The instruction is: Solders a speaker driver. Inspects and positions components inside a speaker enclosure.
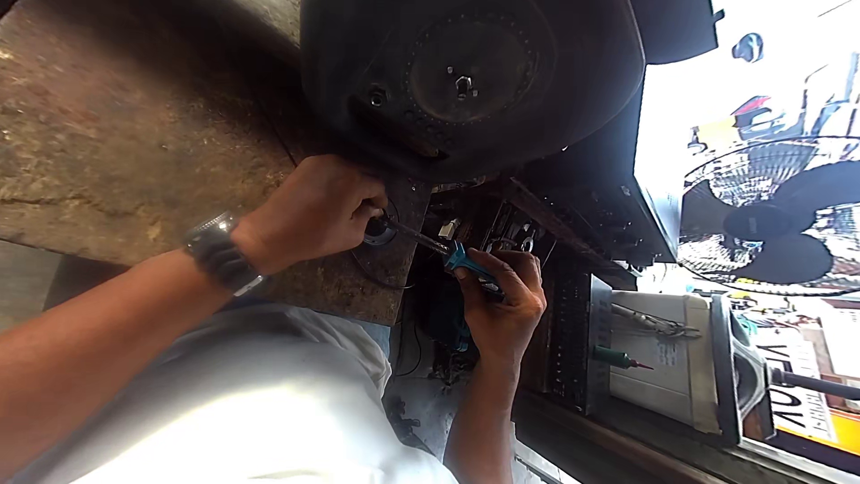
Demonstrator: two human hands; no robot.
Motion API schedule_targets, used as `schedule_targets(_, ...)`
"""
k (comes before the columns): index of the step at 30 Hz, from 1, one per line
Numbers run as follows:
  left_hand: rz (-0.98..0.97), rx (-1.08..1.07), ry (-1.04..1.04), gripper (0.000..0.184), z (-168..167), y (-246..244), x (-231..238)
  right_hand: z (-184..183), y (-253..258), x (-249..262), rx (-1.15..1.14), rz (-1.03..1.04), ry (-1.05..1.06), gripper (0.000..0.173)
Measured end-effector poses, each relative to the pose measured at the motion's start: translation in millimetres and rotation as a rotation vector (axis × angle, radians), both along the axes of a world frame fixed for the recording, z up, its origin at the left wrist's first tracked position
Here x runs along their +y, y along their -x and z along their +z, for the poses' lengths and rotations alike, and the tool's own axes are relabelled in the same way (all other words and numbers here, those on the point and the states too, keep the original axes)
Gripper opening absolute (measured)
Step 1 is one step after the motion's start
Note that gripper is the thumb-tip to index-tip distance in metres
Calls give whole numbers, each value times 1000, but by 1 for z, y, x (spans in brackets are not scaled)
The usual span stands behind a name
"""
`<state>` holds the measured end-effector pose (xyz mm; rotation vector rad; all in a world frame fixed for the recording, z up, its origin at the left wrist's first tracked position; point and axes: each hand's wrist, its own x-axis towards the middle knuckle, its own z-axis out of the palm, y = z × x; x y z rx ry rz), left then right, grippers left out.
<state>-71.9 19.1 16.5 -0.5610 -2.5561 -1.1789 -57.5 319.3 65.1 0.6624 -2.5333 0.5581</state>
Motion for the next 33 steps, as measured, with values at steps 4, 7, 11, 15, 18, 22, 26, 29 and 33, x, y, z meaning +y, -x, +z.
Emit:
schedule_targets(4, 11, 16, -3, 17, -2, 0, -1, 1, 0, 1, 14, -10, 0, 22)
schedule_targets(7, 12, 5, 4, 16, -1, 0, -1, 1, 0, 1, 11, -11, 2, 22)
schedule_targets(11, 14, -16, 11, 17, 1, -1, -1, -1, 0, 1, 10, -6, 1, 23)
schedule_targets(15, 6, -32, 14, 17, 1, -1, -1, -1, -1, 1, 7, -6, 3, 23)
schedule_targets(18, 4, -42, 19, 17, 1, -1, -1, -1, -1, 0, 3, -3, 7, 22)
schedule_targets(22, 9, -29, 18, 17, 0, -1, -1, 0, -1, 0, -1, 3, 4, 22)
schedule_targets(26, 10, -26, -2, 19, 0, -1, -3, 0, -1, 1, 13, -2, 11, 22)
schedule_targets(29, 16, -29, -18, 19, 1, -1, -3, 3, -1, 1, 17, -15, -4, 22)
schedule_targets(33, 24, -31, -27, 19, 2, -2, -3, 5, -3, 0, 21, -28, -27, 23)
